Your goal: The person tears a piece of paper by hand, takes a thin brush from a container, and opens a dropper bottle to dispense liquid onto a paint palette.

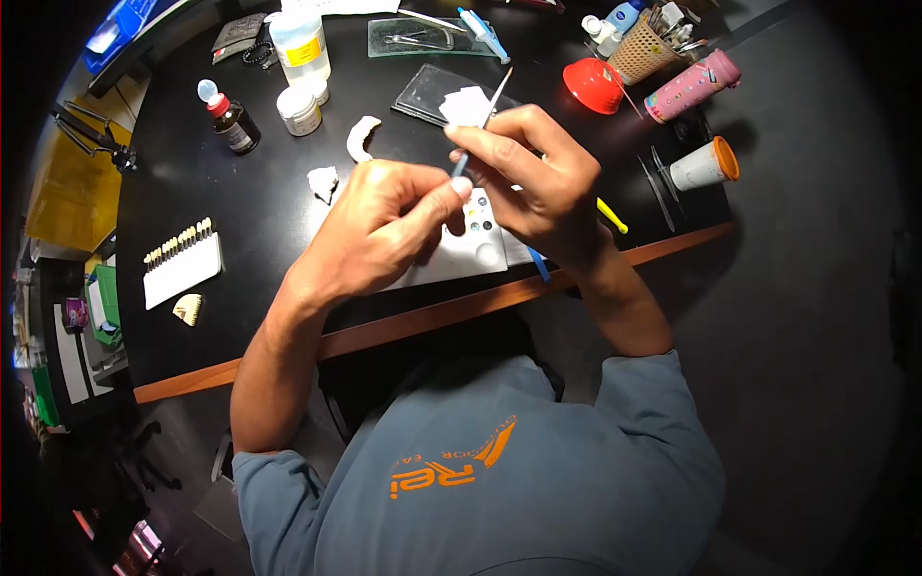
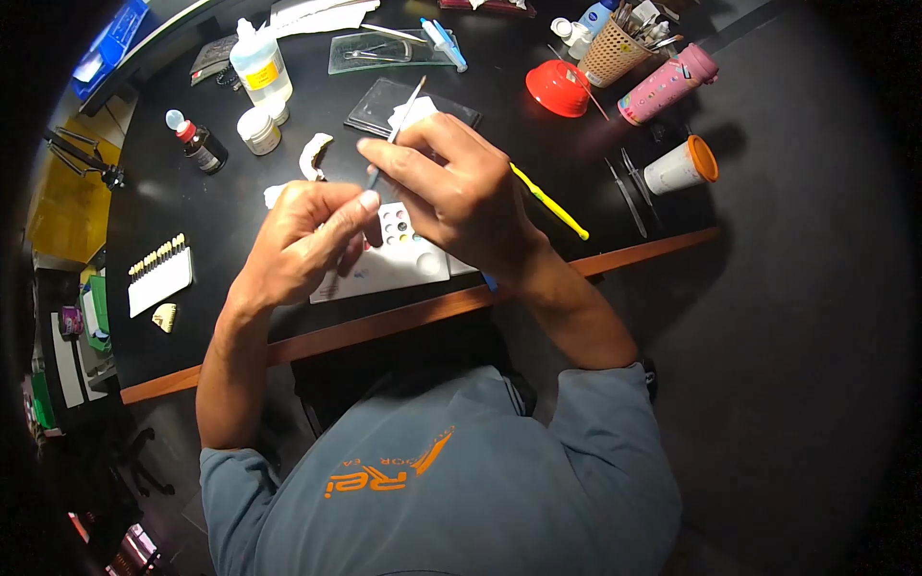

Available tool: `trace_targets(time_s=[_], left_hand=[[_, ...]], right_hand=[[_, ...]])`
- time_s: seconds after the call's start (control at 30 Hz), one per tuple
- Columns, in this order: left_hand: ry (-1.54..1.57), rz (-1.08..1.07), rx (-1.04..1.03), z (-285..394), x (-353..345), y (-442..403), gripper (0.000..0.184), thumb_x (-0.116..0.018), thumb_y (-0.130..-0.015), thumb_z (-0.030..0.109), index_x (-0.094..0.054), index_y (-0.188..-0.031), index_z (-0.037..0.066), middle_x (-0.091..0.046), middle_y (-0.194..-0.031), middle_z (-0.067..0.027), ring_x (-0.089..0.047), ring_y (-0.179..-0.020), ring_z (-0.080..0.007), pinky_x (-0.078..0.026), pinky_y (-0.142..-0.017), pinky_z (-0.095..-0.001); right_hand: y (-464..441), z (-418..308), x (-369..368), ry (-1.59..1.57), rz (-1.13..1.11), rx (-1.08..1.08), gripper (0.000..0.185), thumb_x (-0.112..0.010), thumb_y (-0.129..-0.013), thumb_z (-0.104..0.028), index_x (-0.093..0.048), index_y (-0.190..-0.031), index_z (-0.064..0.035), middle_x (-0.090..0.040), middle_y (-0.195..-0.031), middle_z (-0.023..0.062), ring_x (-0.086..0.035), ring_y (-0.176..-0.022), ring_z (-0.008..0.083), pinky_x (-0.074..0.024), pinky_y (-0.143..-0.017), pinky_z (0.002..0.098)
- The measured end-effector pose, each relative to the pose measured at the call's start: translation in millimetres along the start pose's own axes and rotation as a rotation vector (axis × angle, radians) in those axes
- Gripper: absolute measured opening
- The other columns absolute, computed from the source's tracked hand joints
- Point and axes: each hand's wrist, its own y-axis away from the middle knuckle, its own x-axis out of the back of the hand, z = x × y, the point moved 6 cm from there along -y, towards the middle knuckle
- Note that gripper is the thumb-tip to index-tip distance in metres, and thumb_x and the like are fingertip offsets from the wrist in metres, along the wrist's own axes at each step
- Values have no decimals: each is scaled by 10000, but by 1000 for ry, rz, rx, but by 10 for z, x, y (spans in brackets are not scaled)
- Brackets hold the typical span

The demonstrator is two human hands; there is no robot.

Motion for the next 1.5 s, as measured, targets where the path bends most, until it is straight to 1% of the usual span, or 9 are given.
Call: trace_targets(time_s=[0.03, 0.13, 0.17, 0.3, 0.4, 0.67, 0.97, 1.27, 1.5], left_hand=[[13, -96, 14, -33, -24, 14, 566, -463, -1089, 403, -707, -813, -27, -547, -542, -19, -503, -493, -74, -388, -507, -257], [78, 18, -97, 31, 67, 11, 637, -377, -1094, 450, -721, -875, -39, -561, -552, -40, -524, -509, -89, -411, -542, -254], [73, 91, -113, 21, 137, -7, 641, -359, -1091, 466, -720, -905, -30, -542, -547, -34, -524, -525, -87, -405, -557, -242], [179, 414, -210, -12, 438, 19, 542, -469, -1087, 407, -722, -863, -16, -484, -548, 21, -379, -495, -35, -287, -500, -225], [168, 460, -237, 2, 486, 29, 530, -467, -1083, 396, -726, -860, -9, -496, -556, 12, -397, -510, -33, -286, -508, -218], [136, 458, -233, 4, 458, 10, 495, -484, -1085, 344, -726, -846, -16, -499, -562, 25, -407, -515, -34, -318, -517, -215], [175, 436, -234, 2, 446, 15, 465, -498, -1090, 316, -728, -869, -23, -502, -571, 32, -414, -528, -28, -332, -530, -211], [145, 433, -228, 13, 442, 21, 467, -504, -1090, 321, -730, -870, -24, -508, -578, 32, -416, -535, -26, -334, -534, -211], [133, 436, -229, 6, 448, 17, 468, -504, -1090, 318, -731, -870, -27, -504, -572, 32, -414, -531, -28, -336, -532, -216]], right_hand=[[84, 60, 39, 0, 36, -28, 374, -768, -732, 68, -755, -1093, -28, -643, -862, 91, -663, -731, 231, -549, -640, 341], [179, 64, 237, 18, 150, -273, 122, -781, -879, -11, -754, -998, 1, -708, -850, 118, -691, -734, 203, -542, -657, 306], [301, 119, 248, -88, 167, -355, 103, -774, -899, -31, -751, -990, 12, -710, -840, 113, -687, -736, 191, -534, -659, 294], [807, 216, 146, -446, 166, -755, 159, -725, -977, -116, -736, -940, 39, -698, -766, 72, -647, -706, 109, -481, -624, 247], [953, 234, 50, -374, 117, -822, 163, -729, -974, -122, -734, -929, 34, -689, -735, 60, -633, -666, 95, -469, -607, 243], [995, 286, -68, -312, 104, -770, 153, -754, -952, -116, -737, -934, 35, -692, -747, 71, -645, -649, 117, -486, -609, 251], [801, 210, 17, -236, -88, -568, 144, -603, -942, -74, -674, -912, 46, -653, -794, 138, -614, -665, 197, -468, -617, 317], [826, 213, 29, -277, -70, -562, 137, -598, -907, -73, -666, -893, 45, -596, -744, 121, -542, -612, 180, -411, -574, 323], [877, 251, 15, -308, -48, -668, 147, -610, -922, -88, -669, -890, 43, -651, -765, 123, -598, -650, 166, -458, -616, 305]])
